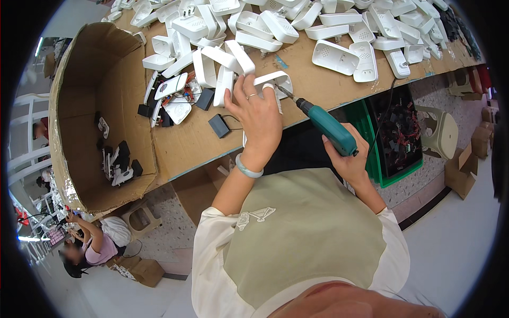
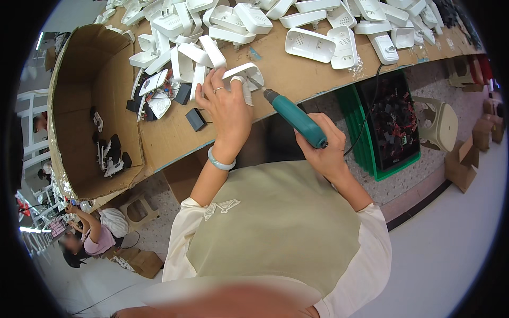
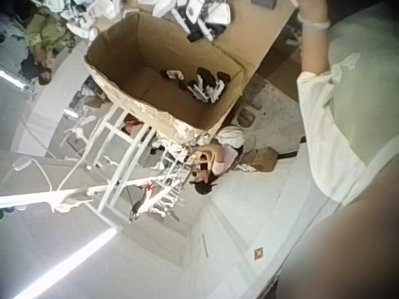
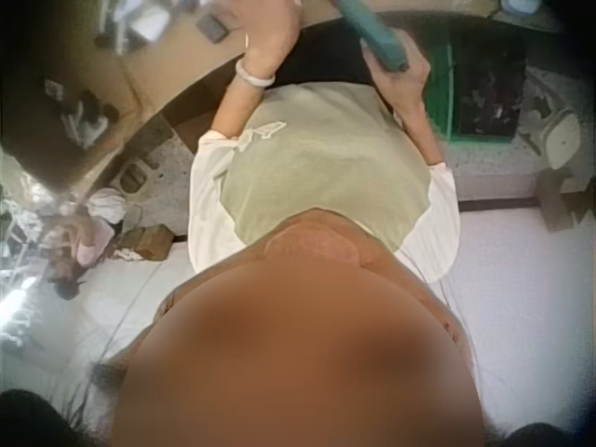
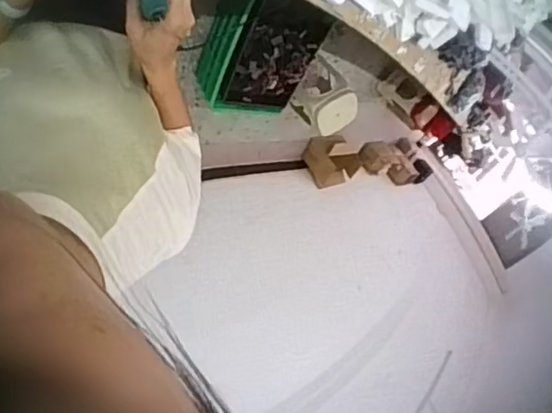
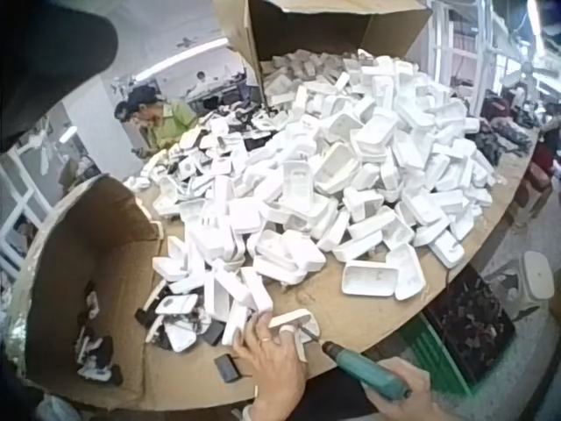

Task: Assembling electronic components into plastic housings and soldering wires inside the cases at a factory workbench.

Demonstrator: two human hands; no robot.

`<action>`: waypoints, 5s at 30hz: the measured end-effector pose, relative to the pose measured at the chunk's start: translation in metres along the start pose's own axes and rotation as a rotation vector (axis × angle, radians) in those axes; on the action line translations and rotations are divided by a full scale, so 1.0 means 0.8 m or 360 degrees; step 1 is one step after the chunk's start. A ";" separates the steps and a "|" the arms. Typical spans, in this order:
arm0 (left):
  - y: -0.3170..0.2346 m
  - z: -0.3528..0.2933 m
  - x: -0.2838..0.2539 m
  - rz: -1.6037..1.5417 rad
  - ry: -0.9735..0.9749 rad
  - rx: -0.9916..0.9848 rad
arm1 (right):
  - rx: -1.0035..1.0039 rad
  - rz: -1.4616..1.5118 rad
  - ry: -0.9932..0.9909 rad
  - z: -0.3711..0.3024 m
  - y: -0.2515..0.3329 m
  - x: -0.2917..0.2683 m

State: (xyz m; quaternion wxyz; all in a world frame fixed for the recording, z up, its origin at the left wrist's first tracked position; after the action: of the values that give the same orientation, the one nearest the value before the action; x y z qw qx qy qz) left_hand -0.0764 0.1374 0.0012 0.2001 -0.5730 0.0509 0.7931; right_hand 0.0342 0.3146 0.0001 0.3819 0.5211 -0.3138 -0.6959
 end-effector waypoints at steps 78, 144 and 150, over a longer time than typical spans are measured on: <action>0.040 -0.004 -0.040 -0.0665 0.0069 0.0121 | 0.0233 0.0259 -0.0132 -0.016 0.016 -0.023; 0.019 0.006 -0.012 -0.0221 -0.0133 -0.0055 | 0.0065 0.0031 0.0022 0.014 0.023 -0.004; 0.017 0.005 -0.012 -0.0260 -0.0150 -0.0039 | 0.0061 0.0040 -0.0010 0.005 0.023 -0.011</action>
State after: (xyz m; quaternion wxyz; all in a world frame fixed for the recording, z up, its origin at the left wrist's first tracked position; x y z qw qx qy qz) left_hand -0.0826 0.1234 0.0094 0.2593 -0.5397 -0.0152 0.8008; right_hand 0.0359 0.3126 0.0210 0.3797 0.5220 -0.3348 -0.6865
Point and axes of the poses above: each hand's wrist, its own z-axis towards the middle knuckle, its own x-axis out of the palm, y = z × x, the point moved 6 cm from there along z, towards the middle knuckle, and after that the axes turned 8 degrees about y, right-handed, at the moved point
